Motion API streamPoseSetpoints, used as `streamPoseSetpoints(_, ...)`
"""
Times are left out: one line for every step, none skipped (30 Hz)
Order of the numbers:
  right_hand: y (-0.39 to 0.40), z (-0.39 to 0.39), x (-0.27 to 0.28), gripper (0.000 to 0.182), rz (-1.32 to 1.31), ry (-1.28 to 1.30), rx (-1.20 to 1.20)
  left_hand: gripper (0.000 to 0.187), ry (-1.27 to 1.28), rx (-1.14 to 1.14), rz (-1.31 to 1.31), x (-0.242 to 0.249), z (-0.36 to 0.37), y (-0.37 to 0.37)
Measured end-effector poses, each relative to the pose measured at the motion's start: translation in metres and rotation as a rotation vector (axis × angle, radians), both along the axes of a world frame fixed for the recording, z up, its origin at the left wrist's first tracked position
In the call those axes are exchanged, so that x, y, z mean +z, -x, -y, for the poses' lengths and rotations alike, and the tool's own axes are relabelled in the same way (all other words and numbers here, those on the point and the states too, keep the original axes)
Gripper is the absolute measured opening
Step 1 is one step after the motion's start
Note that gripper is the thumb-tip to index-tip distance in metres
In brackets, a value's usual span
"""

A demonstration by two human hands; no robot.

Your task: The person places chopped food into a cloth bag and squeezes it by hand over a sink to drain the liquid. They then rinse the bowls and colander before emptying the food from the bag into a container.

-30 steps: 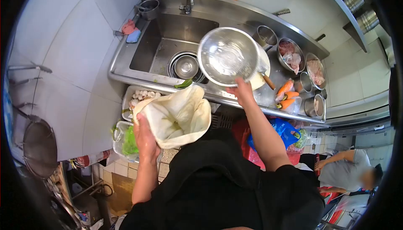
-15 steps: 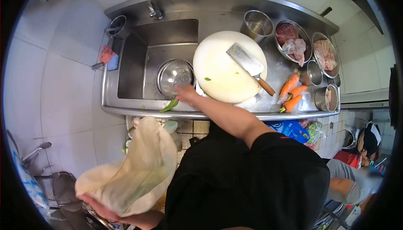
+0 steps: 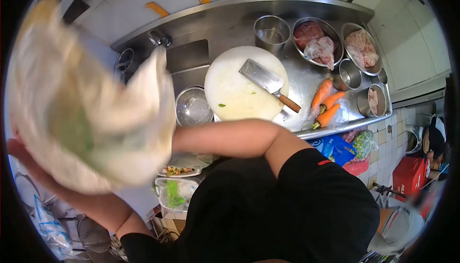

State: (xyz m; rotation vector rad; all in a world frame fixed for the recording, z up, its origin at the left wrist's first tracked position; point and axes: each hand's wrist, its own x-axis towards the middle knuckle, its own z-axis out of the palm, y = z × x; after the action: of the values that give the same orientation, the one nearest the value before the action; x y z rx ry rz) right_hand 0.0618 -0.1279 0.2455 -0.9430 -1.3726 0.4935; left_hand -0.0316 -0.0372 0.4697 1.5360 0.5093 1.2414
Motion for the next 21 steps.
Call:
streamPoseSetpoints(-0.020, -0.006, 0.008, 0.045, -0.071, 0.029, -0.031, 0.097, -0.246, -0.172, -0.066, -0.020, -0.040, 0.010)
streamPoseSetpoints(-0.038, -0.006, 0.022, 0.039, -0.132, 0.047, -0.059, 0.104, -0.496, -0.345, -0.139, -0.059, -0.081, 0.022)
streamPoseSetpoints(-0.043, -0.017, 0.036, 0.032, -0.089, -0.193, -0.388, 0.104, -0.504, -0.336, -0.149, -0.106, -0.083, 0.028)
streamPoseSetpoints(-0.055, -0.014, 0.051, 0.027, -0.118, -0.257, -0.366, 0.105, -0.217, -0.544, -0.337, -0.163, -0.072, 0.031)
streamPoseSetpoints(-0.057, -0.016, 0.072, 0.026, -0.278, -0.265, -0.353, 0.112, 0.088, -0.748, -0.516, -0.208, -0.056, 0.031)
streamPoseSetpoints(-0.057, -0.016, 0.095, 0.029, -0.273, -0.264, -0.458, 0.105, 0.230, -0.780, -0.688, -0.233, -0.040, 0.018)
streamPoseSetpoints(-0.056, -0.019, 0.121, 0.034, -0.514, -0.157, -0.402, 0.089, 0.344, -0.896, -0.552, -0.253, -0.010, 0.002)
streamPoseSetpoints(-0.062, -0.013, 0.143, 0.042, -0.510, -0.039, -0.400, 0.074, 0.261, -0.875, -0.576, -0.264, 0.012, -0.014)
streamPoseSetpoints(-0.078, -0.033, 0.141, 0.042, -0.499, -0.041, -0.421, 0.059, 0.175, -0.858, -0.596, -0.269, 0.031, -0.031)
streamPoseSetpoints(-0.100, -0.064, 0.134, 0.049, -0.191, -0.174, -0.665, 0.041, 0.256, -0.870, -0.447, -0.262, 0.054, -0.055)
streamPoseSetpoints(-0.111, -0.079, 0.131, 0.057, 0.134, -0.294, -0.890, 0.027, 0.346, -0.879, -0.297, -0.253, 0.068, -0.074)
streamPoseSetpoints(-0.111, -0.049, 0.153, 0.053, -0.062, -0.066, -0.668, 0.027, 0.353, -0.904, -0.277, -0.256, 0.061, -0.090)
streamPoseSetpoints(-0.110, -0.012, 0.178, 0.049, -0.255, 0.157, -0.441, 0.023, 0.484, -0.936, -0.307, -0.263, 0.049, -0.108)
streamPoseSetpoints(-0.129, -0.009, 0.163, 0.061, -0.159, 0.255, -0.471, 0.024, 0.612, -0.964, -0.342, -0.268, 0.038, -0.121)
streamPoseSetpoints(-0.158, 0.006, 0.149, 0.073, -0.036, 0.475, -0.498, 0.029, 0.708, -0.983, -0.184, -0.266, 0.031, -0.128)
streamPoseSetpoints(-0.180, 0.030, 0.130, 0.086, 0.080, 0.693, -0.522, 0.031, 0.766, -1.070, -0.052, -0.264, 0.020, -0.129)
streamPoseSetpoints(-0.181, 0.061, 0.096, 0.091, 0.251, 0.733, -0.617, 0.033, 0.824, -1.155, 0.082, -0.261, 0.009, -0.130)
streamPoseSetpoints(-0.181, 0.090, 0.069, 0.097, 0.204, 0.832, -0.303, 0.034, 0.856, -1.226, 0.140, -0.254, 0.002, -0.129)
streamPoseSetpoints(-0.193, 0.108, -0.001, 0.104, 0.505, 0.752, -0.362, 0.035, 0.889, -1.293, 0.206, -0.243, -0.002, -0.130)
streamPoseSetpoints(-0.178, 0.123, -0.035, 0.108, 0.497, 0.755, -0.372, 0.036, 0.907, -1.379, 0.265, -0.235, -0.004, -0.133)
streamPoseSetpoints(-0.148, 0.132, -0.064, 0.113, 0.480, 0.757, -0.379, 0.036, 0.914, -1.386, 0.266, -0.230, -0.002, -0.136)
